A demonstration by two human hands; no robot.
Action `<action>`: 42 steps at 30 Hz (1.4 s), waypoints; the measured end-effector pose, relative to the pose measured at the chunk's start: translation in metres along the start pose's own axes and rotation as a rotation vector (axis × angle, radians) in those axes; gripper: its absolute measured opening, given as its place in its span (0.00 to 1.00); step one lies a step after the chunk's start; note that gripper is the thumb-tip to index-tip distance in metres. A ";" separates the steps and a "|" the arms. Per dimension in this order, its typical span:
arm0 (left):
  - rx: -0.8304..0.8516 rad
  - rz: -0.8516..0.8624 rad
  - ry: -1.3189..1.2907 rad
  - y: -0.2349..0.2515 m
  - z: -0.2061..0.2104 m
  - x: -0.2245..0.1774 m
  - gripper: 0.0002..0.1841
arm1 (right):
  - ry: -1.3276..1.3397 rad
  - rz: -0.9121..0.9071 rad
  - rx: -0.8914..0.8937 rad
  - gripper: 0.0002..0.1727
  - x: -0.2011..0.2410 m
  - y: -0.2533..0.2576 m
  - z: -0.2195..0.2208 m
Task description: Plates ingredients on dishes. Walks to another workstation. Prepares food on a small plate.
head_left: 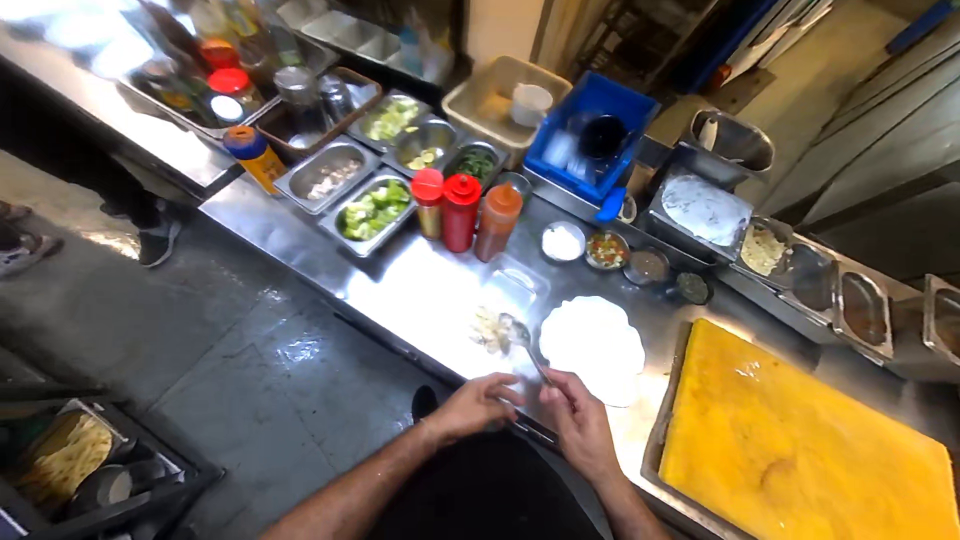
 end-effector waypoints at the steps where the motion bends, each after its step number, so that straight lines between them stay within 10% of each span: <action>1: 0.005 0.001 -0.005 0.002 0.002 -0.001 0.29 | 0.191 0.135 -0.002 0.17 -0.007 0.001 -0.002; 6: 0.031 -0.007 -0.017 0.010 0.011 -0.005 0.33 | 0.856 0.559 -0.087 0.17 -0.029 -0.016 -0.015; 16: -0.077 -0.021 -0.055 0.043 0.030 -0.017 0.36 | 1.303 0.731 -0.173 0.20 -0.064 -0.064 -0.046; 28: -0.243 -0.117 -0.063 0.070 0.042 -0.021 0.21 | -0.222 0.292 -0.354 0.22 -0.048 -0.089 -0.095; 42: -0.282 -0.143 -0.042 0.071 0.044 -0.035 0.17 | -0.495 0.183 -0.452 0.20 -0.052 -0.086 -0.112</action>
Point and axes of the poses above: each hand's wrist, its own y-axis towards the middle knuckle, its own z-axis out of the palm, x = y × z, the point moved 8 cm from there along y, towards the middle knuckle, and after that the axes turned 8 degrees about -x, right-handed, at the moved point
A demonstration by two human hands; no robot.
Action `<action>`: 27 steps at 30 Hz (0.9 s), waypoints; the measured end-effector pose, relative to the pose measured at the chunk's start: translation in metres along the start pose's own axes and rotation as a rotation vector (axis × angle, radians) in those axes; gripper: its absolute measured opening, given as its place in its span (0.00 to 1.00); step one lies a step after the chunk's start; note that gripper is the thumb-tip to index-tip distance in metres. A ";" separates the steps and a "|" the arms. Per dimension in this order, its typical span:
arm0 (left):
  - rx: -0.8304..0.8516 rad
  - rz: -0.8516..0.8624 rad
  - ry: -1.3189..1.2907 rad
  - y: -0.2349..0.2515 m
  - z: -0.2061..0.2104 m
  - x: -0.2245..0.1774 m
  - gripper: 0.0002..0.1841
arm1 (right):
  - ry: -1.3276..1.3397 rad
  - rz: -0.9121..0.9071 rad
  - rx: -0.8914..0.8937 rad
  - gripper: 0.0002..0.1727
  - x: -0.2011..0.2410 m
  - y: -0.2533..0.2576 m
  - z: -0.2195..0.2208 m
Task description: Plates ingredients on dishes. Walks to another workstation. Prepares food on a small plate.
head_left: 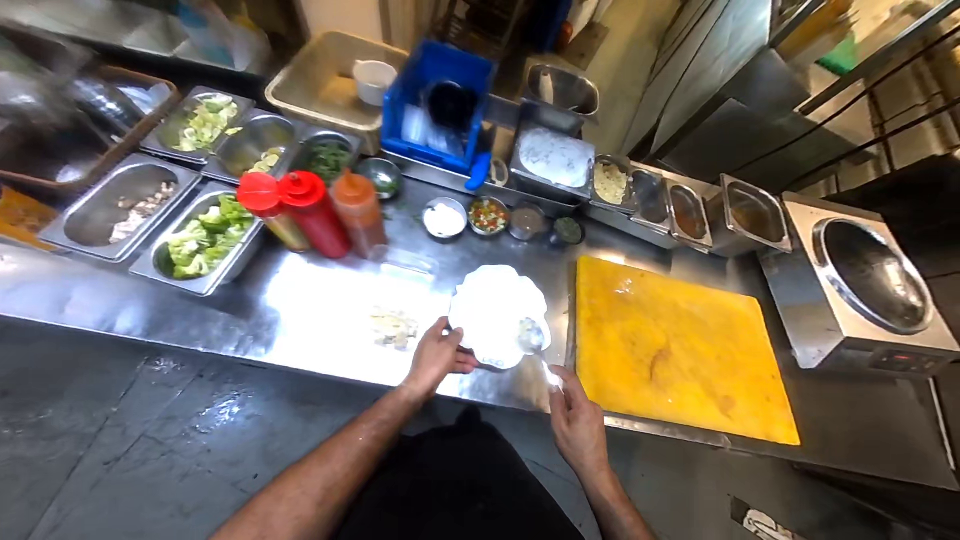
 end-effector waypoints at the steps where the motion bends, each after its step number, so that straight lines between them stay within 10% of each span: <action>1: -0.019 0.003 0.001 0.001 0.001 -0.002 0.16 | -0.038 0.003 0.031 0.20 0.000 0.001 -0.001; 16: -0.031 0.214 0.238 0.003 0.003 -0.017 0.20 | -0.503 0.136 0.651 0.15 0.022 0.062 -0.074; 27: -0.033 0.333 0.452 -0.007 0.006 -0.039 0.22 | -0.615 -0.208 0.394 0.14 0.028 0.066 -0.055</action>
Point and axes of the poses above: each hand's wrist, its own y-axis towards the middle knuckle, its own z-axis out of the palm, x = y × z, the point moved 8 cm from there along y, towards the middle knuckle, and after that the axes turned 8 degrees about -x, right-handed, at the moved point
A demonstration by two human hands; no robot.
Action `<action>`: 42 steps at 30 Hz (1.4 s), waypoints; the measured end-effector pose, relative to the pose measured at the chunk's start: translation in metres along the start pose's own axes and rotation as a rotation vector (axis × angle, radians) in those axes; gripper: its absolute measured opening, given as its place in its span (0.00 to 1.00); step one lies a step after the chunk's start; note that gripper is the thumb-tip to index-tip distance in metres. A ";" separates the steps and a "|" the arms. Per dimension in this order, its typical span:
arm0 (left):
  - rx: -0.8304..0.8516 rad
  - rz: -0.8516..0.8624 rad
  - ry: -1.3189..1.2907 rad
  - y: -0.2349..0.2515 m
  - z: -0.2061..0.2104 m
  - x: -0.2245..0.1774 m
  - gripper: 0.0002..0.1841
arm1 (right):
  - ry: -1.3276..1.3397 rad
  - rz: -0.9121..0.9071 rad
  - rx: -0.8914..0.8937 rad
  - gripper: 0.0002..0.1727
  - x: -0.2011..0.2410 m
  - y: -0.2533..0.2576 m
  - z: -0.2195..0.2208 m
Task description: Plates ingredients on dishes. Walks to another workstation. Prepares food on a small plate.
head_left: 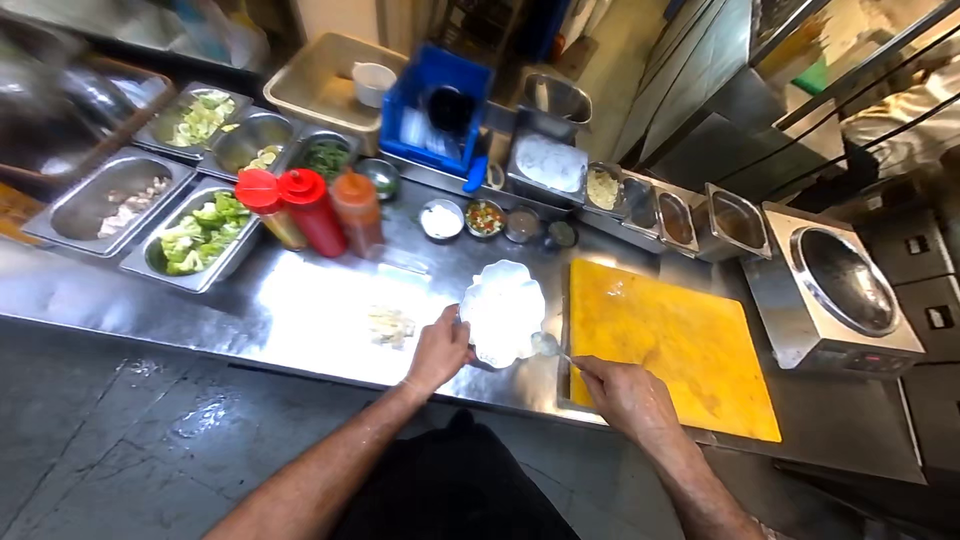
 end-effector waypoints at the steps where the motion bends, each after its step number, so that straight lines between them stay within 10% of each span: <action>1: 0.003 0.020 0.023 0.000 0.000 -0.003 0.23 | 0.019 -0.003 0.015 0.14 0.001 0.000 0.002; 12: 0.068 -0.150 -0.199 -0.003 0.013 0.016 0.22 | 1.241 0.406 0.252 0.11 -0.012 -0.004 0.062; 21: 0.068 -0.259 -0.399 -0.007 0.019 0.032 0.20 | 0.385 0.175 -0.311 0.17 0.019 -0.002 0.058; 27: 0.057 -0.247 -0.435 -0.009 0.016 0.027 0.23 | 0.774 0.179 -0.241 0.15 0.042 -0.002 0.065; 36: 0.067 -0.286 -0.480 -0.010 0.016 0.032 0.29 | 0.547 -0.063 -0.281 0.17 0.056 0.007 0.066; 42: 0.076 -0.290 -0.532 -0.010 0.016 0.036 0.29 | 0.475 0.155 -0.363 0.16 0.025 0.019 0.061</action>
Point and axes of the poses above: each hand's wrist, its own y-axis towards the middle knuckle, its own z-axis out of the palm, x = y × z, the point moved 8 cm from there along y, towards the middle knuckle, and after that the axes turned 8 degrees about -x, right-handed, at the moved point
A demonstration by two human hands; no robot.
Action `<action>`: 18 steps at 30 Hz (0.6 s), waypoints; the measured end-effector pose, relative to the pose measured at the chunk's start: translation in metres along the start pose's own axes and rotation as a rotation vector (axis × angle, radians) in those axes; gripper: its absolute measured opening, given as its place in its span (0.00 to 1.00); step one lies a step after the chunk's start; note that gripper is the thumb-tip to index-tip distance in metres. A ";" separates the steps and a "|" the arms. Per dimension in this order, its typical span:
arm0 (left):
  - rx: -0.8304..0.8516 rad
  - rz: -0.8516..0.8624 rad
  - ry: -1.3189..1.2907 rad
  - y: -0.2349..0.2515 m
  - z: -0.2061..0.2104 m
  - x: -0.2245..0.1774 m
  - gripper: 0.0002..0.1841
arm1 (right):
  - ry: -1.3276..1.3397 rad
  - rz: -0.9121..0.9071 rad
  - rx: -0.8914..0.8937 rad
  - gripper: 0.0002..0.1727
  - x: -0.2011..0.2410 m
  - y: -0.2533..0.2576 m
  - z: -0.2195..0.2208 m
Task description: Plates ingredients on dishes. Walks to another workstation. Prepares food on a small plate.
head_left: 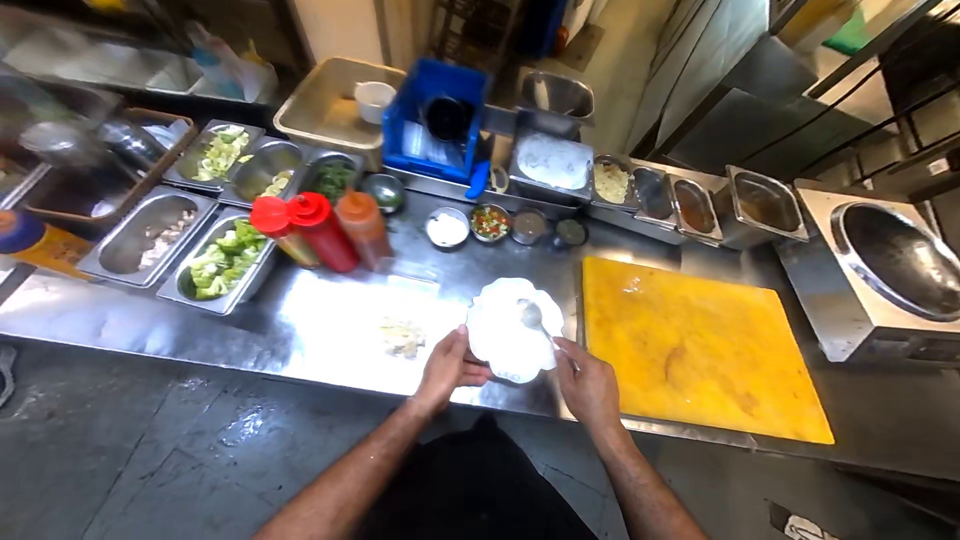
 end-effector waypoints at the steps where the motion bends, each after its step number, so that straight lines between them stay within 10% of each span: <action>1: 0.008 0.003 -0.004 0.000 0.000 0.000 0.29 | -0.004 -0.026 0.002 0.16 0.005 -0.004 0.005; 5: 0.019 0.012 0.002 -0.003 0.002 0.000 0.30 | 0.126 0.023 0.085 0.17 0.032 -0.034 0.021; 12: 0.037 -0.006 -0.015 -0.005 0.001 0.004 0.33 | 1.028 0.707 0.262 0.12 0.028 -0.046 0.042; 18: 0.042 0.008 -0.043 -0.004 0.000 0.006 0.36 | 0.162 0.077 0.117 0.14 0.012 -0.022 -0.001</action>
Point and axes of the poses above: each hand's wrist, its own y-axis towards the middle knuckle, its own z-axis out of the palm, x = y × z, the point moved 8 cm from there along y, towards the middle knuckle, and after that the axes turned 8 degrees about -x, right-handed, at the moved point
